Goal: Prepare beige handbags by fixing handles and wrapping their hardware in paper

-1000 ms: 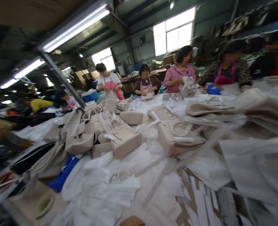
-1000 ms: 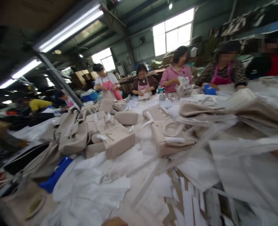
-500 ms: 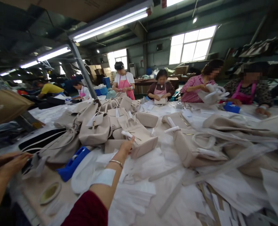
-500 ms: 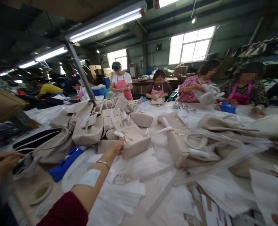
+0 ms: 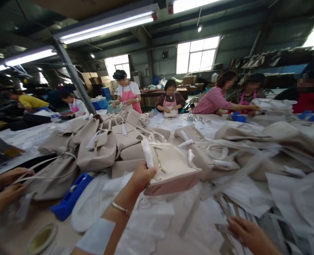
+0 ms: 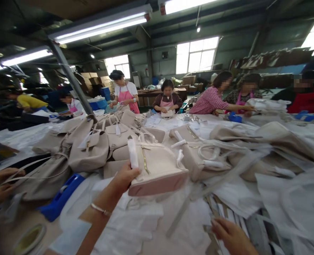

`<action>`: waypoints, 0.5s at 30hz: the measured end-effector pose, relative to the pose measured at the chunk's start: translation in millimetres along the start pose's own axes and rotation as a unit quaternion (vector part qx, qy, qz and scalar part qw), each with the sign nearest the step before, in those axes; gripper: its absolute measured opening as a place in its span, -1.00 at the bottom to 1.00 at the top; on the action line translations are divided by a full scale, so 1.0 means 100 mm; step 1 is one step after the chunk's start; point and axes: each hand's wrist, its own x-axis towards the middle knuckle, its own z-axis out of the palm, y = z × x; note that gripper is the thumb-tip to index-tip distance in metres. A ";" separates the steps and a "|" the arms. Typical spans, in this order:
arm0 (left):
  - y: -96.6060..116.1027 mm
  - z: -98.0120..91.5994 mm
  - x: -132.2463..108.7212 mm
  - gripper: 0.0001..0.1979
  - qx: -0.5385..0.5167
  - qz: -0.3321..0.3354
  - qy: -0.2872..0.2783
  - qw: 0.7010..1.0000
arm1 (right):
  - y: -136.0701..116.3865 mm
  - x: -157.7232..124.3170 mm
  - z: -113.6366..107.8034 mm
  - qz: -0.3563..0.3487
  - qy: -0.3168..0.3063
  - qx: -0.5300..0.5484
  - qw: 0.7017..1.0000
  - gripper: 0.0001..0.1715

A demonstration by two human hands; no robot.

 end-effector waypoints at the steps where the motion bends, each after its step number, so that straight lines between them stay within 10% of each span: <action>1: 0.00 0.05 -0.22 -0.51 -0.022 -0.012 -0.037 0.999 | -0.03 0.06 -0.07 0.024 0.025 0.048 0.998 -0.61; 4: -0.24 0.20 -0.83 -0.40 -0.055 -0.083 -0.128 0.987 | -0.08 0.23 -0.31 0.053 0.134 0.124 0.982 -0.58; 7: -0.78 0.35 -1.27 -0.45 -0.033 -0.162 -0.186 0.968 | 0.06 0.37 -0.42 0.088 0.111 0.159 0.977 -0.65; 11: -1.43 0.52 -1.59 -0.63 0.138 -0.165 -0.156 0.964 | 0.32 0.43 -0.24 0.154 0.051 0.219 0.962 -0.64; 15: -1.47 0.55 -1.63 -0.67 0.236 -0.136 -0.124 0.954 | 0.22 0.50 -0.05 0.135 -0.034 0.183 0.973 -0.67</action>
